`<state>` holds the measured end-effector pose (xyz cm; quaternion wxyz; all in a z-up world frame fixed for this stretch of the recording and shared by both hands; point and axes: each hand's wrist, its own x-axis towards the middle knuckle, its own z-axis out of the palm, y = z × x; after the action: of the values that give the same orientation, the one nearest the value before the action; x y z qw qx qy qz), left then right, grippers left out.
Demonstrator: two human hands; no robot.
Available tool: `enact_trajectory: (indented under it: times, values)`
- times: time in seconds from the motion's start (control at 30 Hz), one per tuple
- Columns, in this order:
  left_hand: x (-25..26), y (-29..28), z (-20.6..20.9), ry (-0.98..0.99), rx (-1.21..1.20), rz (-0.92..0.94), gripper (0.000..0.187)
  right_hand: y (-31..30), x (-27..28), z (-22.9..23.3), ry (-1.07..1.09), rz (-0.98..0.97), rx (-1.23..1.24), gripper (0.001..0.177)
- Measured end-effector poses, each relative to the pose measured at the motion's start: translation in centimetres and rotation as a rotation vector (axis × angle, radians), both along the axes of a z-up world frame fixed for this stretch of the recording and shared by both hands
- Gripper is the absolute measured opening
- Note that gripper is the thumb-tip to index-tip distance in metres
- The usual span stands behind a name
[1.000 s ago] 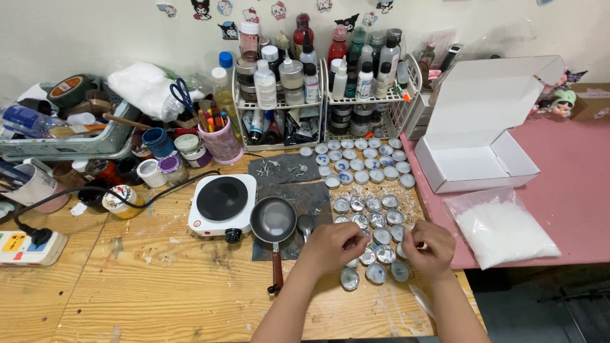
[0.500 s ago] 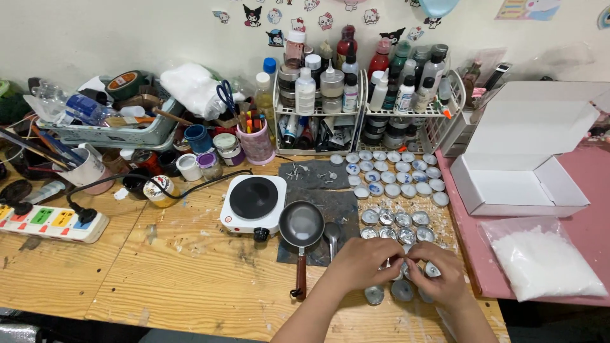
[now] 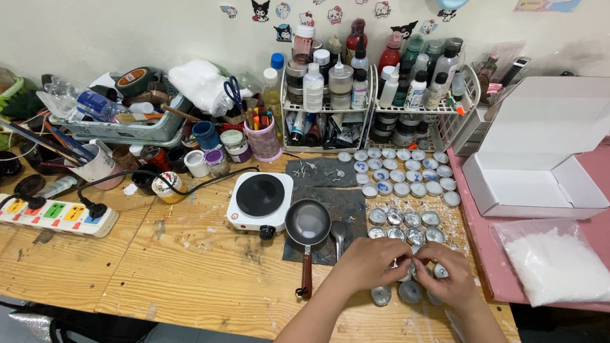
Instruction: Peeling stickers and placing wicks into small candle tins, and placing a melting pot onto a hot plate.
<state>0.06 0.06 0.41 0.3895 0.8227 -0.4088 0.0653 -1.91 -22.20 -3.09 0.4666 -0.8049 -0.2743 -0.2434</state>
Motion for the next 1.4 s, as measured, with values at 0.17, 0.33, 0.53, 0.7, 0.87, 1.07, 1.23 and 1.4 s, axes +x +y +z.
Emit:
enact_trajectory:
  times: [0.17,0.33,0.53,0.7,0.87,1.07,1.23,1.4]
  values:
    - [-0.1,-0.2,-0.1,-0.004,0.015,0.017,0.02,-0.2,-0.1,0.2,0.01,0.0,-0.028,0.016]
    - [-0.1,-0.6,-0.8,0.026,0.005,0.03,0.02,-0.4,0.1,0.1,0.056,-0.031,-0.06,0.017]
    - [-0.4,-0.6,-0.7,-0.03,-0.018,-0.01,0.019,-0.2,0.0,0.6,0.016,0.001,-0.043,0.015]
    - [-0.8,-0.4,0.5,-0.055,-0.037,-0.055,0.015,0.0,-0.3,1.1,-0.096,0.104,0.024,0.013]
    - [-0.5,0.5,1.7,-0.018,0.014,-0.064,0.013,-0.1,-0.5,1.5,-0.152,0.158,0.059,0.01]
    - [4.2,4.5,6.7,0.153,0.201,0.438,0.021,-0.4,-0.4,2.6,-0.114,0.086,-0.005,0.009]
    - [16.7,7.7,2.5,-0.012,0.471,0.64,0.018,-0.4,-0.8,2.7,-0.08,0.088,-0.005,0.006]
    - [28.1,8.1,-4.3,-0.299,1.008,0.615,0.014,-0.5,-0.7,2.5,-0.009,0.085,-0.028,0.006]
